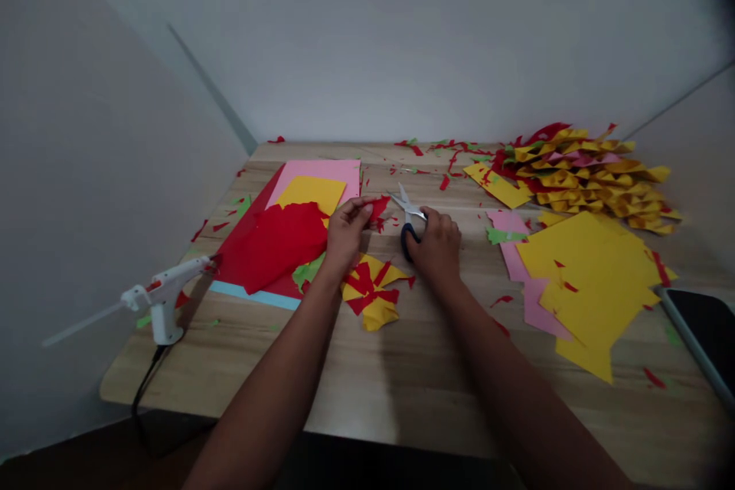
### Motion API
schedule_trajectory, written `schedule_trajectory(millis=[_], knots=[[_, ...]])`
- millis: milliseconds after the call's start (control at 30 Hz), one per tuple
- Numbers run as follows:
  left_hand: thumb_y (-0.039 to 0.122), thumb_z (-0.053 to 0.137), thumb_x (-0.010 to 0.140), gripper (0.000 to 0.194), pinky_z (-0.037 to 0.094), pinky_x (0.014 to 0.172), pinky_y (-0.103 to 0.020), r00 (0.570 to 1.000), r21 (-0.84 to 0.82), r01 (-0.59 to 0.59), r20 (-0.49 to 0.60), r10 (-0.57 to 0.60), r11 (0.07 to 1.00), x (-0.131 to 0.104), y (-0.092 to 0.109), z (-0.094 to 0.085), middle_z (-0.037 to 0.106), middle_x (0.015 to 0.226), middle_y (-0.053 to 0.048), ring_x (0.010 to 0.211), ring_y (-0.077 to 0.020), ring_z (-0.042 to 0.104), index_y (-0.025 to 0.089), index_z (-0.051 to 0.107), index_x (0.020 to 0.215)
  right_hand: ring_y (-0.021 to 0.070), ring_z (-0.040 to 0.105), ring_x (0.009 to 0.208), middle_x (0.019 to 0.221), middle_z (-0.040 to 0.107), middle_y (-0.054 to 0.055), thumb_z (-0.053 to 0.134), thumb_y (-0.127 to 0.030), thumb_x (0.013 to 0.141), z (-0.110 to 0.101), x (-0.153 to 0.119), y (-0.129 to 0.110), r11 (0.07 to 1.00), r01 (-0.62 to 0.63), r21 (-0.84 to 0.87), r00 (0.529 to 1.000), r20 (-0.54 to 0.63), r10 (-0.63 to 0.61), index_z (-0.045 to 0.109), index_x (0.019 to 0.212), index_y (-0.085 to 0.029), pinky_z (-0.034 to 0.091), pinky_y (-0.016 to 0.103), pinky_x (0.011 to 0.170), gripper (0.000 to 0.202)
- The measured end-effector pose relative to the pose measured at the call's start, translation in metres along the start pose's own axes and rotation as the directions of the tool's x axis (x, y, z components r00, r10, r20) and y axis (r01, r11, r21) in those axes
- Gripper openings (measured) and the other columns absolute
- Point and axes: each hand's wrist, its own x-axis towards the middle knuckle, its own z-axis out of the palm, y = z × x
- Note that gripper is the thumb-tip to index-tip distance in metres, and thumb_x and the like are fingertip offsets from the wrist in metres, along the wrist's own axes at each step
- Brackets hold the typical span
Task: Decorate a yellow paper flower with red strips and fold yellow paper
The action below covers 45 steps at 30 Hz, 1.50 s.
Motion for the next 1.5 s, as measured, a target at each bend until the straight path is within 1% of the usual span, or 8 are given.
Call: schedule_trajectory(millis=[267, 433, 600, 767, 933, 1167, 1367, 1500], knots=[[0.019, 0.079, 0.077, 0.038, 0.036, 0.056, -0.018, 0.938, 0.405, -0.190, 0.344, 0.043, 0.894, -0.010, 0.054, 0.006, 0.045, 0.061, 0.006, 0.056, -0.0092, 0.040, 0.021, 0.073, 0.115, 0.0385, 0.053, 0.106, 0.110, 0.060, 0.024, 0.061, -0.029, 0.082, -0.023, 0.002, -0.003, 0.999, 0.034, -0.039, 0.999, 0.027, -0.033, 0.071, 0.114, -0.010, 0.044, 0.055, 0.090, 0.038], [0.012, 0.080, 0.072, 0.044, 0.034, 0.054, -0.018, 0.876, 0.527, -0.086, 0.444, -0.187, 0.846, -0.020, 0.067, 0.004, 0.047, 0.058, 0.007, 0.053, -0.0086, 0.042, 0.020, 0.071, 0.114, 0.0231, 0.061, 0.092, 0.111, 0.067, 0.010, 0.054, -0.033, 0.089, -0.045, 0.003, -0.010, 0.851, 0.149, 0.504, 0.940, 0.194, -0.279, 0.066, 0.125, -0.020, 0.052, 0.040, 0.084, 0.040], [0.022, 0.066, 0.088, 0.043, 0.042, 0.058, -0.021, 0.820, 0.597, -0.200, 0.536, -0.201, 0.777, -0.031, 0.069, -0.009, 0.060, 0.068, 0.002, 0.062, -0.0129, 0.055, 0.025, 0.062, 0.131, 0.0141, 0.058, 0.066, 0.083, 0.066, 0.001, 0.061, -0.034, 0.083, -0.042, -0.009, -0.024, 0.638, -0.050, 0.769, 0.825, 0.392, -0.407, 0.061, 0.131, -0.017, 0.050, 0.029, 0.062, 0.051], [0.030, 0.063, 0.091, 0.030, 0.046, 0.095, -0.041, 0.913, 0.811, -0.402, 0.390, 0.120, 0.425, -0.087, 0.057, -0.015, 0.067, 0.112, -0.010, 0.105, -0.0262, 0.060, 0.025, 0.066, 0.121, 0.0130, 0.057, 0.063, 0.077, 0.067, -0.001, 0.063, -0.029, 0.079, -0.030, -0.008, -0.024, 0.647, -0.127, 0.752, 0.872, 0.396, -0.290, 0.072, 0.113, -0.019, 0.048, 0.027, 0.061, 0.036], [0.036, 0.061, 0.093, 0.036, 0.040, 0.107, -0.053, 0.892, 0.891, -0.403, 0.434, -0.130, 0.208, -0.162, 0.034, -0.017, 0.059, 0.138, -0.012, 0.126, -0.0335, 0.052, 0.025, 0.062, 0.127, 0.0144, 0.059, 0.060, 0.066, 0.066, 0.000, 0.067, -0.030, 0.075, -0.021, -0.005, -0.016, 0.702, -0.145, 0.698, 0.939, 0.321, -0.125, 0.070, 0.077, -0.018, 0.045, 0.028, 0.060, 0.012], [0.034, 0.055, 0.097, 0.029, 0.040, 0.106, -0.045, 0.841, 0.798, -0.483, 0.537, -0.062, 0.359, -0.178, 0.027, -0.027, 0.065, 0.129, -0.010, 0.121, -0.0266, 0.057, 0.025, 0.060, 0.124, 0.0133, 0.058, 0.061, 0.065, 0.065, -0.002, 0.067, -0.031, 0.077, -0.021, -0.016, -0.017, 0.702, -0.017, 0.712, 0.894, 0.325, -0.308, 0.064, 0.078, -0.019, 0.042, 0.025, 0.060, 0.012], [0.029, 0.048, 0.100, 0.022, 0.041, 0.101, -0.039, 0.907, 0.793, -0.417, 0.395, 0.148, 0.444, -0.177, 0.024, -0.031, 0.066, 0.117, -0.010, 0.115, -0.0238, 0.057, 0.023, 0.066, 0.111, 0.0124, 0.053, 0.062, 0.067, 0.064, -0.001, 0.066, -0.037, 0.077, -0.028, -0.019, -0.018, 0.747, 0.087, 0.659, 0.846, 0.347, -0.405, 0.066, 0.073, -0.018, 0.041, 0.025, 0.062, 0.019], [0.029, 0.047, 0.100, 0.022, 0.041, 0.095, -0.038, 0.937, 0.798, -0.346, 0.318, 0.143, 0.493, -0.175, 0.019, -0.035, 0.068, 0.109, -0.008, 0.107, -0.0238, 0.059, 0.023, 0.068, 0.106, 0.0121, 0.052, 0.060, 0.065, 0.063, -0.001, 0.066, -0.042, 0.075, -0.033, -0.023, -0.014, 0.738, 0.007, 0.675, 0.870, 0.359, -0.337, 0.067, 0.075, -0.017, 0.041, 0.025, 0.060, 0.024]])
